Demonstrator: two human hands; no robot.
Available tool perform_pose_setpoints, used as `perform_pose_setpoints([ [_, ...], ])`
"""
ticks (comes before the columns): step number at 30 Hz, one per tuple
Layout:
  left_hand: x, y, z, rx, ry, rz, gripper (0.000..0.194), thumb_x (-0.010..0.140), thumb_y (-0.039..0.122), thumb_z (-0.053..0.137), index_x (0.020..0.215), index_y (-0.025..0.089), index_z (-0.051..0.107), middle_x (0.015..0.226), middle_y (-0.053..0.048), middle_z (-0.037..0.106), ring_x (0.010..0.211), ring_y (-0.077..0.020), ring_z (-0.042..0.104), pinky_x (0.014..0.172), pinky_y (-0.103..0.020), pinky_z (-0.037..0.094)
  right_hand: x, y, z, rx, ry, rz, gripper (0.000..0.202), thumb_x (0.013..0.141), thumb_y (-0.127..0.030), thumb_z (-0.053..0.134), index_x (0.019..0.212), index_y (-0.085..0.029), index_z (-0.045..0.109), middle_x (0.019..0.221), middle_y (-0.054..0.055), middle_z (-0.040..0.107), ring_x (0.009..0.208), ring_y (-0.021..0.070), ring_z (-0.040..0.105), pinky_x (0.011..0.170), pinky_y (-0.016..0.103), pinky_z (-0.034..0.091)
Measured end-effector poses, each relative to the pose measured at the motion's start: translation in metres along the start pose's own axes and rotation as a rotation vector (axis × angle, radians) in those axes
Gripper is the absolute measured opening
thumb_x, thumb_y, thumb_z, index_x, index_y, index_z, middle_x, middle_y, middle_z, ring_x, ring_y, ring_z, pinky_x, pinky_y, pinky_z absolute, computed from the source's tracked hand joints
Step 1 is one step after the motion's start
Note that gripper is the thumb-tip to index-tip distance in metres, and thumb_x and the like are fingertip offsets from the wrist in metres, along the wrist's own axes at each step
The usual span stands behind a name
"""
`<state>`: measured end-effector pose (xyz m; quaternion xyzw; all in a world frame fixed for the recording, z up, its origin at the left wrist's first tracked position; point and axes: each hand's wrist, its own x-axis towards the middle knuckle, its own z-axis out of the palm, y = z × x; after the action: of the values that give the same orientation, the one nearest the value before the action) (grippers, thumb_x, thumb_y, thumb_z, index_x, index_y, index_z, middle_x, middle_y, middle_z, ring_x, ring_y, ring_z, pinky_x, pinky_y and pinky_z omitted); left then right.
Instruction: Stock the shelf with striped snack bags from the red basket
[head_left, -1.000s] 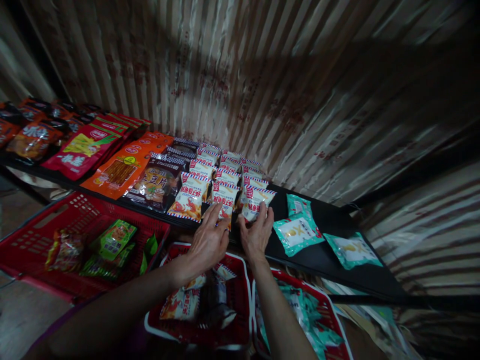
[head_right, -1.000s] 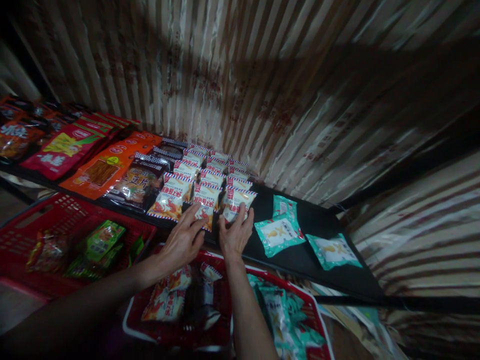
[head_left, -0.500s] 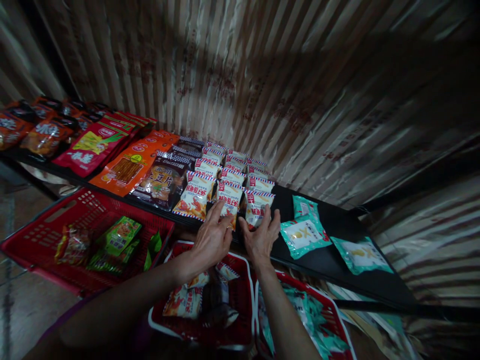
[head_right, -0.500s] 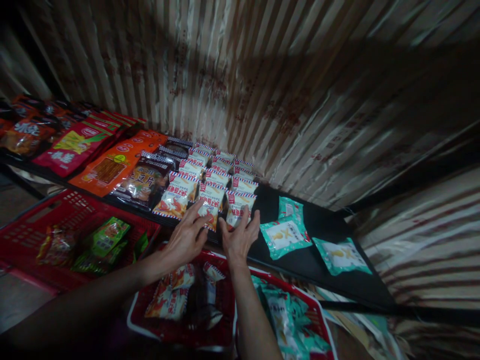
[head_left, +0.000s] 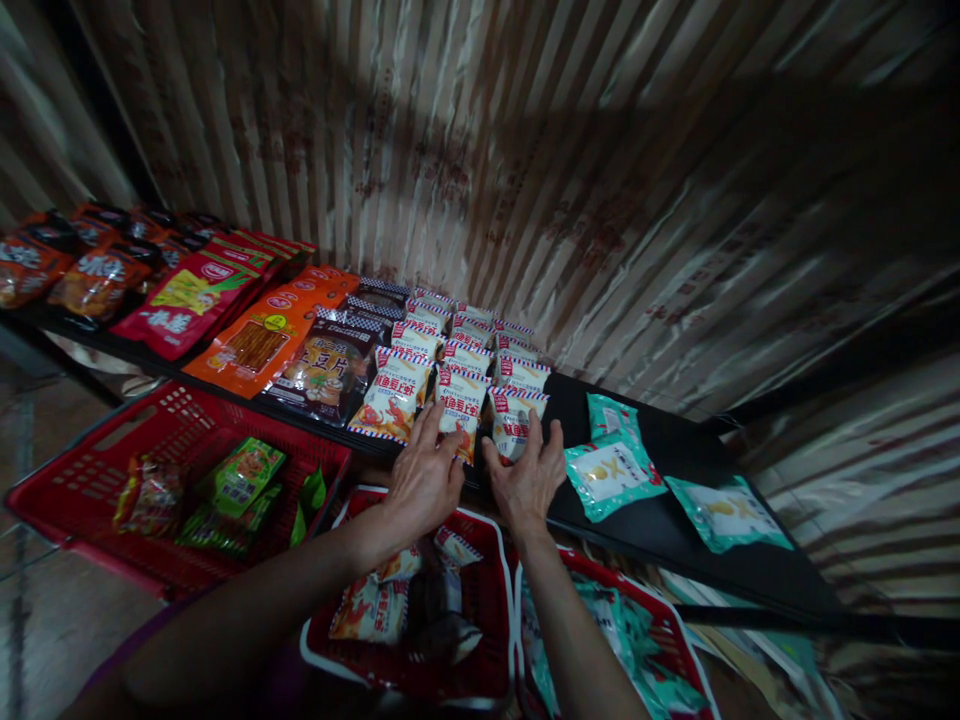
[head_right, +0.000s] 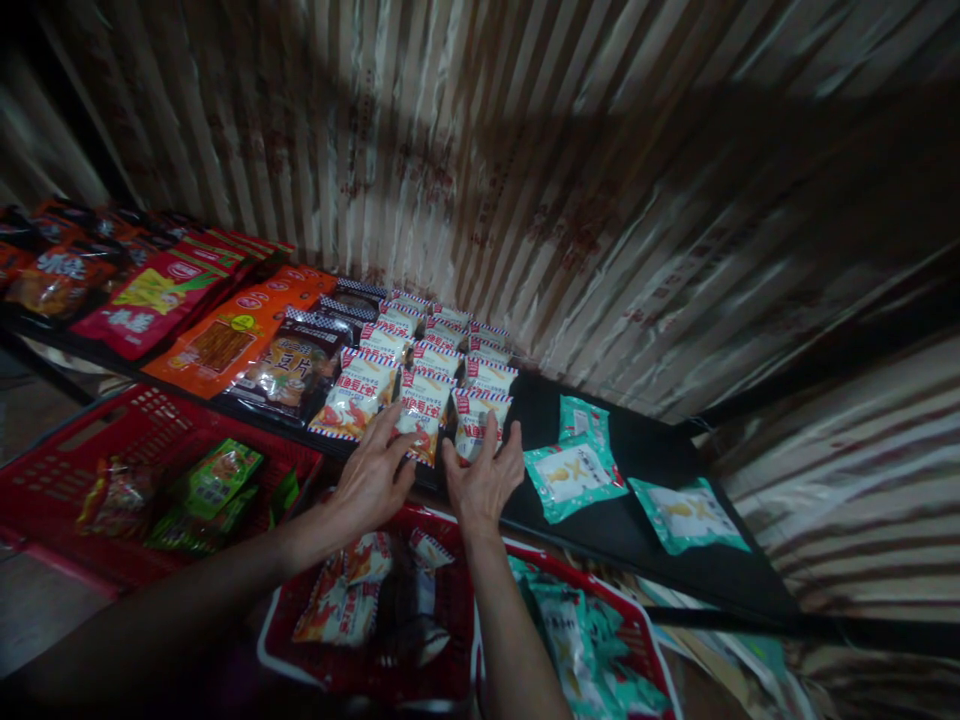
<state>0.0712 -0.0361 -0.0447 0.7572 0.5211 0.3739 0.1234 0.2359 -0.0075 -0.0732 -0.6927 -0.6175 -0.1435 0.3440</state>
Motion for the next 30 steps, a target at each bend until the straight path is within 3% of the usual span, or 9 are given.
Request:
perform_pose_setpoints([
  [5, 0.002, 0.001, -0.001, 0.072, -0.052, -0.042, 0.040, 0.078, 0.014, 0.053, 0.118, 0.016, 0.057, 0.149, -0.014, 0.026, 0.134, -0.0357, 0.031, 0.102, -0.050, 0.041, 0.005, -0.003, -0.002, 0.025, -0.004, 0.077, 0.070, 0.080, -0.050, 0.051, 0.140, -0.018, 0.034, 0.140, 0.020, 0.037, 0.122, 0.0347, 0.045, 0.091, 0.050, 0.045],
  [12, 0.002, -0.002, 0.003, 0.127, -0.077, -0.037, 0.044, 0.077, 0.012, 0.053, 0.121, 0.018, 0.053, 0.150, -0.015, 0.023, 0.126, -0.0340, 0.041, 0.094, -0.049, 0.048, 0.016, 0.001, 0.005, 0.151, 0.152, 0.157, 0.071, 0.083, -0.051, 0.048, 0.138, -0.010, 0.034, 0.139, 0.023, 0.038, 0.131, 0.0348, 0.035, 0.101, 0.052, 0.036],
  [22, 0.005, -0.018, 0.023, 0.187, -0.058, -0.009, 0.055, 0.079, 0.002, 0.045, 0.129, 0.026, 0.047, 0.146, -0.014, 0.028, 0.123, -0.0298, 0.043, 0.091, -0.046, 0.047, 0.010, 0.004, 0.015, 0.122, 0.089, 0.169, 0.073, 0.079, -0.057, 0.051, 0.135, -0.012, 0.040, 0.139, 0.023, 0.036, 0.128, 0.0385, 0.036, 0.099, 0.055, 0.035],
  [30, 0.006, -0.026, 0.039, 0.165, 0.040, -0.028, 0.046, 0.084, 0.004, 0.039, 0.126, 0.022, 0.049, 0.116, -0.011, 0.048, 0.106, -0.0221, 0.050, 0.085, -0.036, 0.049, 0.009, 0.001, 0.012, 0.186, -0.007, 0.259, 0.073, 0.080, -0.054, 0.049, 0.138, -0.012, 0.035, 0.143, 0.023, 0.032, 0.131, 0.0379, 0.034, 0.098, 0.053, 0.037],
])
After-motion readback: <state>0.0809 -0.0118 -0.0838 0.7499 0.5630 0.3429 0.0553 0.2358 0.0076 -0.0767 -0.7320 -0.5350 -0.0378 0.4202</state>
